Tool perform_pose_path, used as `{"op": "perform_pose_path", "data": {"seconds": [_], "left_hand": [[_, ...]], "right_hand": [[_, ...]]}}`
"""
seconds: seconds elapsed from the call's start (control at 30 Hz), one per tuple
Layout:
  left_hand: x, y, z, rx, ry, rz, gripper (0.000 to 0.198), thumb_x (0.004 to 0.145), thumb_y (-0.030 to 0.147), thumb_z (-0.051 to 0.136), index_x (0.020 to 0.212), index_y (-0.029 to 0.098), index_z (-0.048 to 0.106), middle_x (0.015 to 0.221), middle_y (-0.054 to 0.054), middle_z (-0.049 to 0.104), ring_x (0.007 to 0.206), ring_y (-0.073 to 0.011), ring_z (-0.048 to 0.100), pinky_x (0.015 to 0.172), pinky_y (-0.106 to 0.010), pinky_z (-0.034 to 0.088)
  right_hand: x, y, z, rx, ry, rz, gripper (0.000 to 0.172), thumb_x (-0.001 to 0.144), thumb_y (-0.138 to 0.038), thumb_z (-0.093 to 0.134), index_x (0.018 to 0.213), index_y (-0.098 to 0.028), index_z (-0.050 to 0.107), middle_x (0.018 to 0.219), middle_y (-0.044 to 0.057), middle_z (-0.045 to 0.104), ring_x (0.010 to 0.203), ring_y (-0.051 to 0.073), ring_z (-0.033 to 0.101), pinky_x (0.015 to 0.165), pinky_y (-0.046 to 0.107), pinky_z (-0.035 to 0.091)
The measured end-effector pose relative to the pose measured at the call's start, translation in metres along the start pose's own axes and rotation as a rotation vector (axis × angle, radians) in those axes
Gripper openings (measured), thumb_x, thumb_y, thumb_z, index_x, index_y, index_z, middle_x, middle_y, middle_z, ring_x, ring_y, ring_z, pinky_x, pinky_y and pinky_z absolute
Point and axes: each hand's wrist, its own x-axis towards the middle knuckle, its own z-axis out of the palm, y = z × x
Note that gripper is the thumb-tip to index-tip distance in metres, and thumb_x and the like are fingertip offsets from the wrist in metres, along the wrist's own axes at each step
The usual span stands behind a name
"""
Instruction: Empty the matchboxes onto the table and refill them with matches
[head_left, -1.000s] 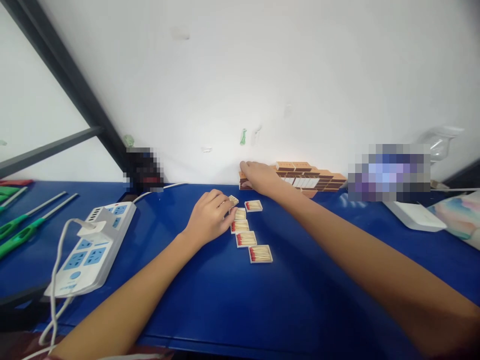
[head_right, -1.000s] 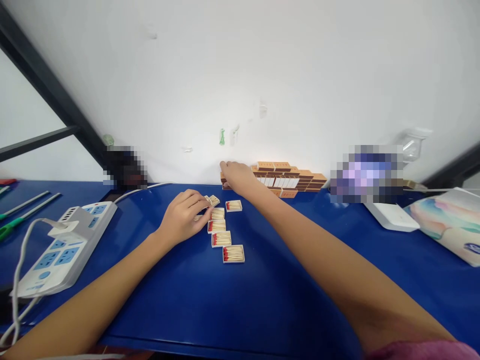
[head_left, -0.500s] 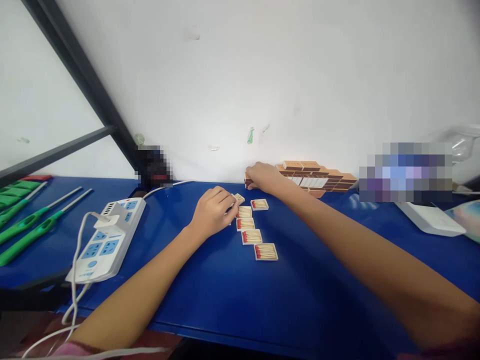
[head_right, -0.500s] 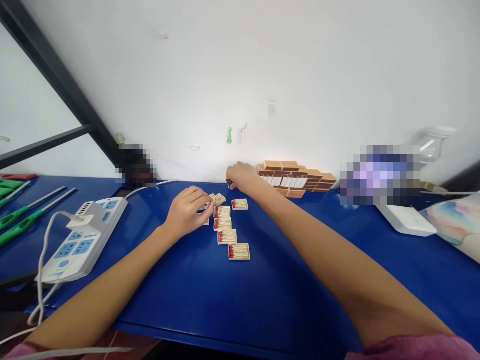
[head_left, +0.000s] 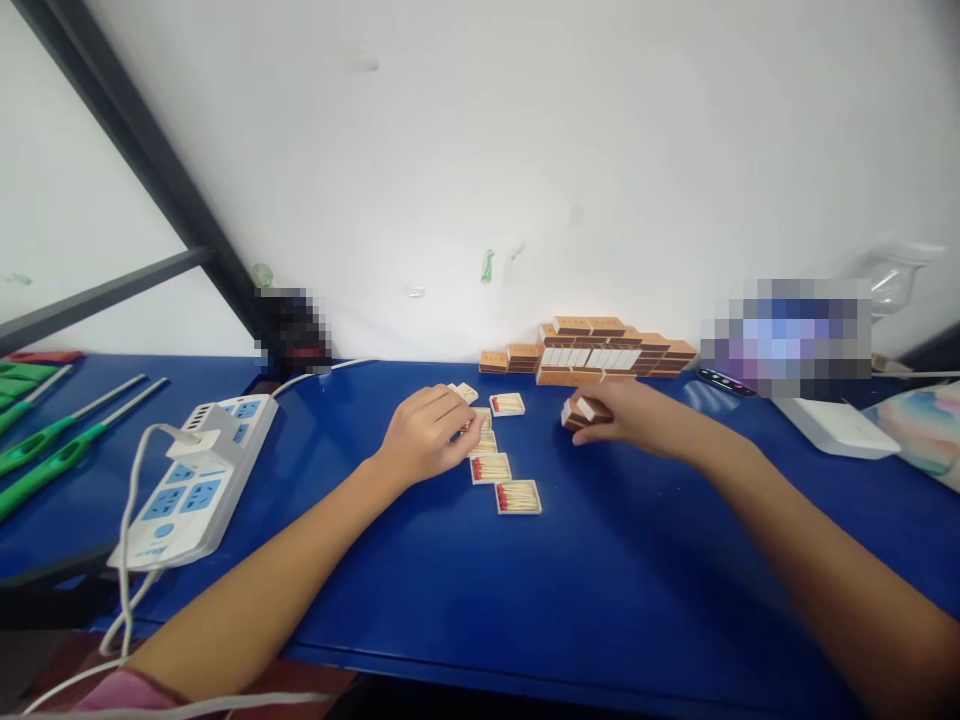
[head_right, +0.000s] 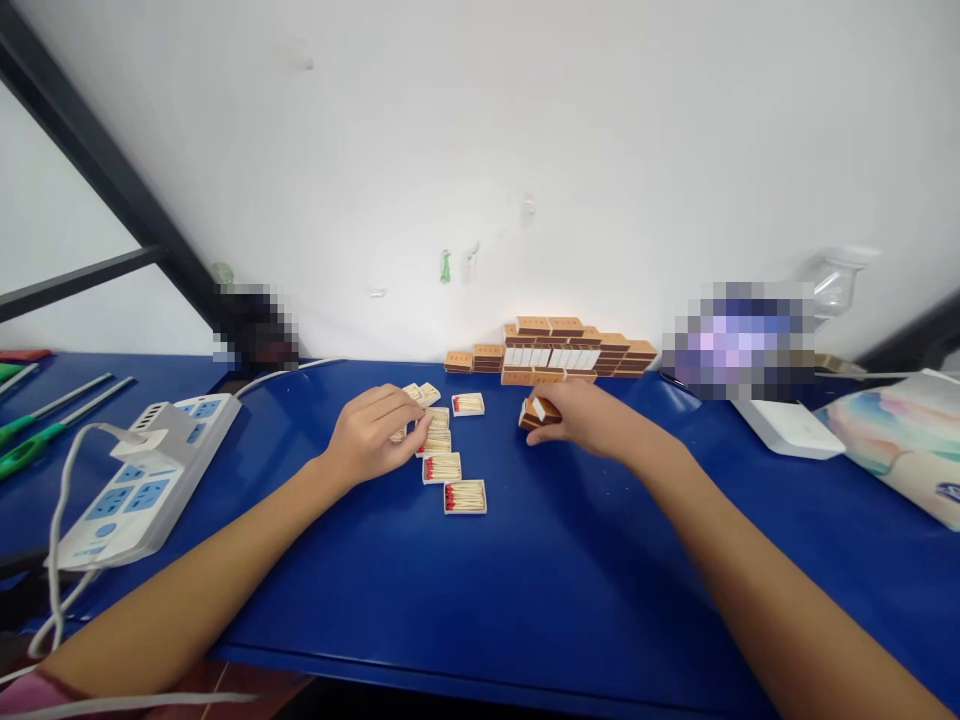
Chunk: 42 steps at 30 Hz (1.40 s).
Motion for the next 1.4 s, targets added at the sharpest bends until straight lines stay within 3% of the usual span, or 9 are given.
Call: {"op": "perform_pose_path", "data": {"seconds": [0.1,0.2,0.37,0.5,0.63,0.77,1.0,1.2,1.4], "left_hand": [[0.001,0.01,0.0,-0.064,-0.039,0.051,0.017,0.097,0.018,0.062,0.081,0.02,0.065,0.078,-0.003,0.073,0.074,-0.0167,0.066,0.069,-0.032,0.054],[0.003,0.017,-0.001,-0.081,-0.039,0.076,0.016,0.096,0.018,0.063,0.08,0.02,0.064,0.079,-0.003,0.073,0.076,-0.0169,0.067,0.071,-0.033,0.056],[0.004,0.024,-0.001,-0.104,-0.052,0.088,0.016,0.096,0.018,0.064,0.08,0.019,0.064,0.079,-0.002,0.073,0.073,-0.0162,0.066,0.071,-0.032,0.057],[0.005,0.029,0.001,-0.139,-0.064,0.075,0.017,0.097,0.019,0.062,0.081,0.019,0.067,0.079,-0.003,0.073,0.074,-0.0164,0.066,0.073,-0.033,0.058],[0.005,0.034,0.001,-0.152,-0.083,-0.008,0.013,0.099,0.026,0.063,0.106,0.018,0.071,0.088,-0.005,0.076,0.083,-0.0202,0.07,0.079,-0.037,0.06],[0.003,0.039,0.001,-0.188,-0.157,-0.081,0.055,0.098,0.047,0.069,0.142,0.018,0.056,0.106,-0.009,0.076,0.1,-0.0254,0.071,0.089,-0.043,0.06],[0.004,0.051,0.004,-0.354,-0.166,-0.157,0.035,0.091,0.046,0.078,0.11,0.019,0.068,0.095,-0.006,0.074,0.091,-0.0238,0.068,0.087,-0.043,0.058],[0.006,0.047,0.005,-0.34,-0.03,-0.237,0.026,0.09,0.036,0.075,0.109,0.02,0.069,0.097,-0.007,0.076,0.089,-0.0227,0.07,0.086,-0.044,0.059],[0.006,0.045,0.004,-0.275,0.071,-0.283,0.028,0.088,0.037,0.079,0.109,0.019,0.071,0.098,-0.007,0.078,0.088,-0.022,0.071,0.083,-0.042,0.058]], "right_hand": [[-0.018,0.01,0.01,0.103,-0.079,0.029,0.041,0.081,-0.055,0.077,0.108,-0.024,0.073,0.099,0.006,0.075,0.084,0.024,0.069,0.068,0.032,0.048],[-0.028,0.017,0.01,0.139,-0.024,0.072,0.056,0.078,-0.054,0.079,0.124,-0.025,0.07,0.105,0.006,0.075,0.089,0.025,0.07,0.071,0.034,0.051],[-0.035,0.034,0.001,0.138,-0.065,0.125,0.034,0.081,-0.053,0.077,0.099,-0.025,0.07,0.085,0.002,0.072,0.072,0.023,0.066,0.063,0.033,0.047],[-0.035,0.037,-0.003,0.085,0.115,0.054,0.031,0.084,-0.053,0.076,0.097,-0.026,0.069,0.087,0.004,0.072,0.074,0.025,0.065,0.066,0.036,0.047],[-0.035,0.017,0.005,0.04,0.213,-0.062,0.033,0.091,-0.053,0.071,0.109,-0.025,0.069,0.099,0.008,0.073,0.085,0.027,0.067,0.072,0.038,0.051],[-0.037,-0.024,0.025,0.053,0.196,-0.219,0.041,0.092,-0.047,0.073,0.127,-0.026,0.065,0.112,0.008,0.073,0.093,0.026,0.069,0.079,0.038,0.054],[-0.043,-0.064,0.04,0.075,0.193,-0.296,0.035,0.092,-0.036,0.077,0.123,-0.025,0.064,0.112,0.01,0.074,0.096,0.027,0.071,0.073,0.038,0.056],[-0.04,-0.061,0.034,0.68,0.211,-0.033,0.054,0.082,-0.056,0.083,0.122,-0.026,0.063,0.113,0.009,0.073,0.089,0.025,0.071,0.075,0.041,0.06],[-0.039,-0.078,0.035,1.135,0.057,0.129,0.044,0.096,-0.064,0.063,0.108,-0.022,0.068,0.086,0.004,0.07,0.069,0.016,0.064,0.06,0.031,0.057]]}}
